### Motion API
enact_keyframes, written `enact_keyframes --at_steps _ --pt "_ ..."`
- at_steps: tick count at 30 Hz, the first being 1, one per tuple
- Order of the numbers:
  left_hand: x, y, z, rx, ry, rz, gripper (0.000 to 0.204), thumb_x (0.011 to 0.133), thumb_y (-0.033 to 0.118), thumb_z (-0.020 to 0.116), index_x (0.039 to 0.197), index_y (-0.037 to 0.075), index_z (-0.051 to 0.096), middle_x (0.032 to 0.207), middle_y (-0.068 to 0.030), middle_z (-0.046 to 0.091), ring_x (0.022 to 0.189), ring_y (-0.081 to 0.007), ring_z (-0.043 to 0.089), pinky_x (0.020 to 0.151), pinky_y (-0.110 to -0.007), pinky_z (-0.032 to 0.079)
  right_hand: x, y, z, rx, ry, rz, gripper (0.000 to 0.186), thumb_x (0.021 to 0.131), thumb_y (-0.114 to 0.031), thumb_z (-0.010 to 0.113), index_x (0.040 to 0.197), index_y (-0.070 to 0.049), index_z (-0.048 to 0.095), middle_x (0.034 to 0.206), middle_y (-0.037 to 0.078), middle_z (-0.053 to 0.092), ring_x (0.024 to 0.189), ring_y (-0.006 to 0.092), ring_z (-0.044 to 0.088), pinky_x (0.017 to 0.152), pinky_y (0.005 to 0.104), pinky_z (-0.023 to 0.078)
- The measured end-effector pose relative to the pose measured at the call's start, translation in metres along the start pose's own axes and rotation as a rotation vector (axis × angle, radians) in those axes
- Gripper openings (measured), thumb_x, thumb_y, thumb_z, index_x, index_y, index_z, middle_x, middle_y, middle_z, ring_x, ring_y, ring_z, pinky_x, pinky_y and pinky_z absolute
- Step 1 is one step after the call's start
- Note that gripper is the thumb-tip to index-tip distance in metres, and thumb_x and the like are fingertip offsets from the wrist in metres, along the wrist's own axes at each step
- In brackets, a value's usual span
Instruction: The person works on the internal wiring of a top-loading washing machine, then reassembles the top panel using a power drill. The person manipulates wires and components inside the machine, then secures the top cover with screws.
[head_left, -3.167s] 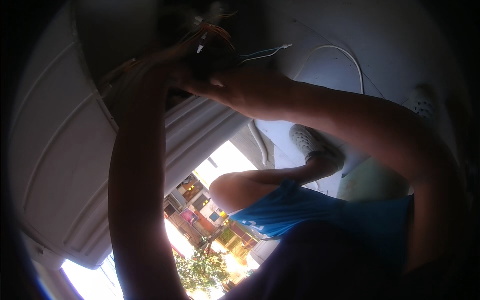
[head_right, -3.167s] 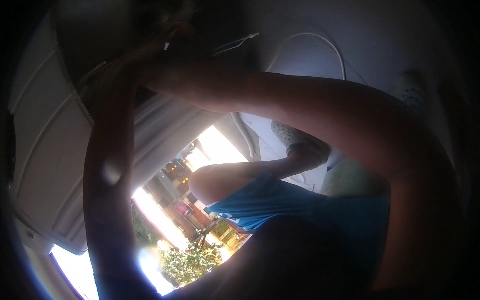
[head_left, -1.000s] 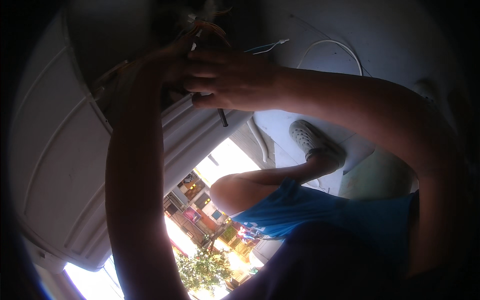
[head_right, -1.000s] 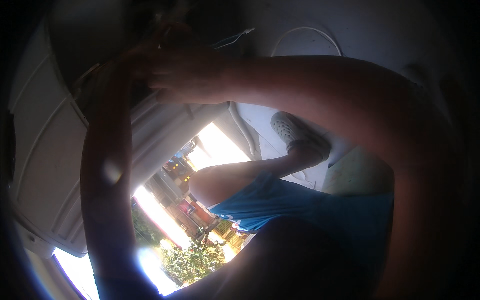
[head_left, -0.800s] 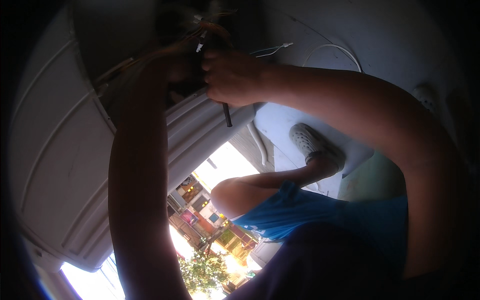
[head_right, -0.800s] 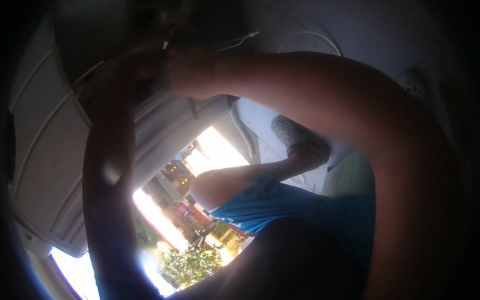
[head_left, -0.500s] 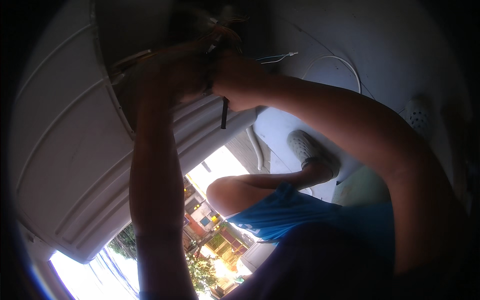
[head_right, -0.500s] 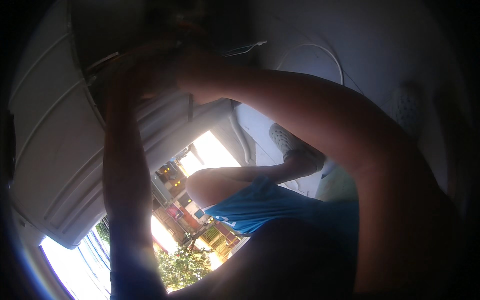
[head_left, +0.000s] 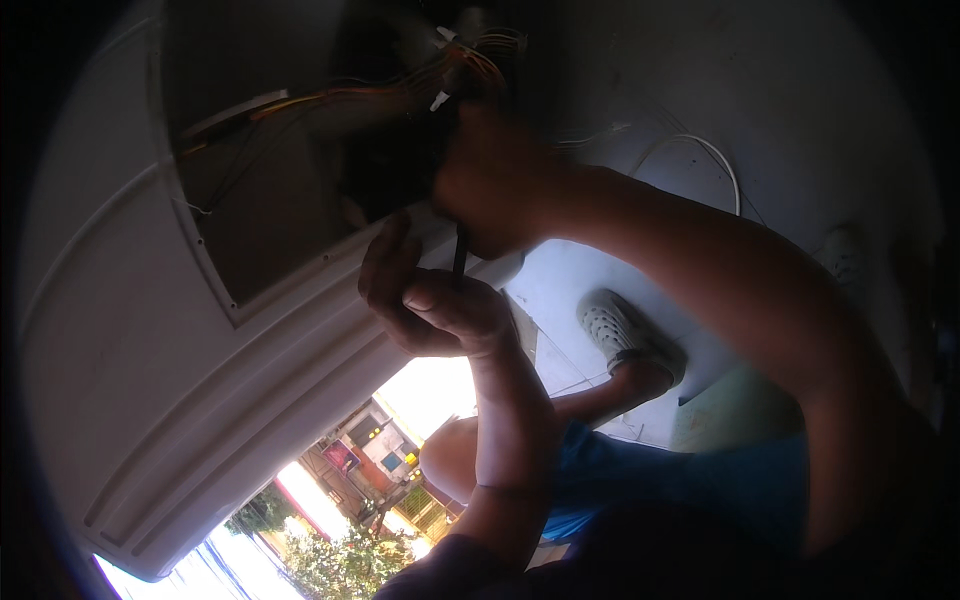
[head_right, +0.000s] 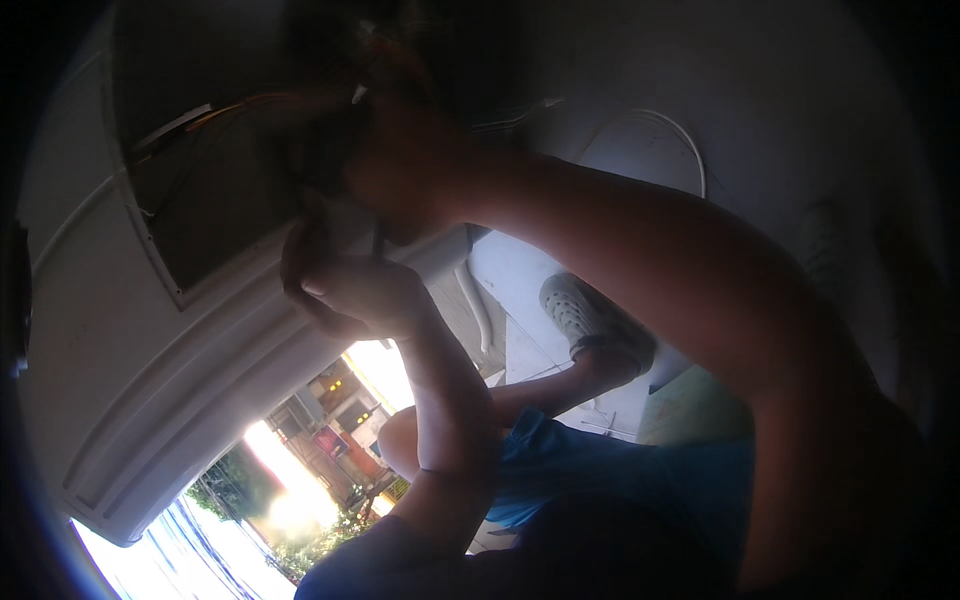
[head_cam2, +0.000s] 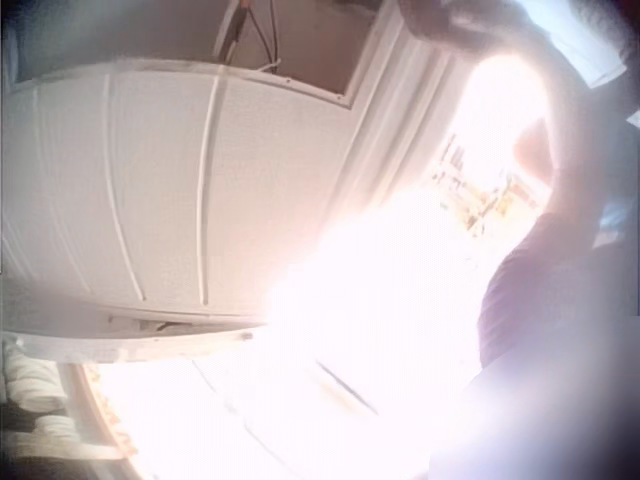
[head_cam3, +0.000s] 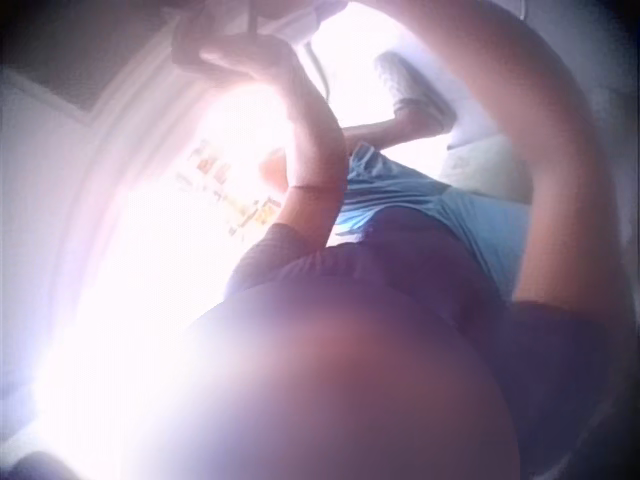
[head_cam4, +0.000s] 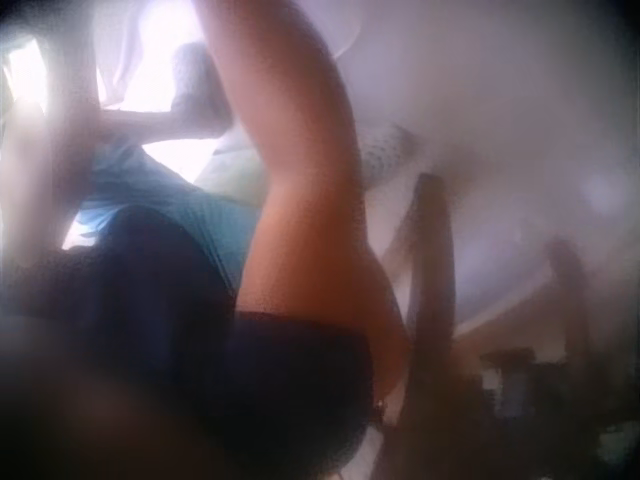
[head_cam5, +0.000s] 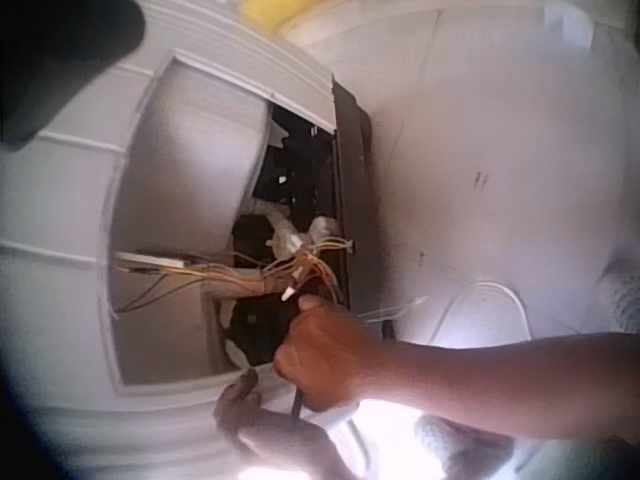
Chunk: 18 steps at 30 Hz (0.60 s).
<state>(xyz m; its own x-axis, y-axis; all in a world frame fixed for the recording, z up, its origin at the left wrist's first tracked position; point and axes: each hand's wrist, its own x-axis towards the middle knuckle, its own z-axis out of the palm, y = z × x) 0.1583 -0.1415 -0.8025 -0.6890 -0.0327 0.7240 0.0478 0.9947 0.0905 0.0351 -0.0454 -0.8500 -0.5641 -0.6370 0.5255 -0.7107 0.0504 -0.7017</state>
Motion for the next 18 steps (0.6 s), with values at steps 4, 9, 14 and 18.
enact_keyframes --at_steps 4,9,14,18 --pt "-0.001 -0.009 0.006 -0.083 -0.006 0.041 0.07 0.111 0.053 0.02 0.107 -0.002 0.062 0.107 -0.0227 0.069 0.101 -0.0335 0.07 0.09 -0.041 0.058 -0.004 0.003 0.013 0.052 0.197 0.022 0.007 0.056 -0.022 0.072 0.062 -0.017 0.072 0.063 0.005 0.066 0.067 0.0266 0.067 0.083 0.0398 0.046" --pt "0.015 -0.024 0.008 -0.793 0.15 0.023 0.083 0.107 0.063 0.013 0.108 -0.004 0.061 0.103 -0.0237 0.067 0.099 -0.0351 0.071 0.091 -0.043 0.058 -0.007 -0.001 0.026 0.109 0.254 0.059 0.006 0.058 -0.02 0.072 0.063 -0.016 0.07 0.062 0.007 0.064 0.067 0.0296 0.067 0.082 0.0422 0.048" --pt "0.014 -0.025 0.006 -0.711 0.026 0.051 0.082 0.106 0.067 0.015 0.099 -0.001 0.06 0.093 -0.0206 0.065 0.085 -0.0326 0.068 0.083 -0.043 0.056 -0.005 0.008 0.023 0.197 0.081 0.106 0.006 0.059 -0.019 0.072 0.064 -0.015 0.069 0.062 0.008 0.063 0.068 0.0326 0.067 0.08 0.0446 0.049" --pt "0.014 -0.026 0.006 -0.749 -0.048 0.063 0.08 0.105 0.068 0.016 0.09 0.002 0.058 0.081 -0.0168 0.061 0.073 -0.0283 0.06 0.073 -0.042 0.051 -0.002 0.018 0.017 0.249 -0.095 0.14 0.006 0.06 -0.018 0.071 0.065 -0.015 0.069 0.062 0.009 0.062 0.068 0.0342 0.067 0.079 0.0453 0.05"
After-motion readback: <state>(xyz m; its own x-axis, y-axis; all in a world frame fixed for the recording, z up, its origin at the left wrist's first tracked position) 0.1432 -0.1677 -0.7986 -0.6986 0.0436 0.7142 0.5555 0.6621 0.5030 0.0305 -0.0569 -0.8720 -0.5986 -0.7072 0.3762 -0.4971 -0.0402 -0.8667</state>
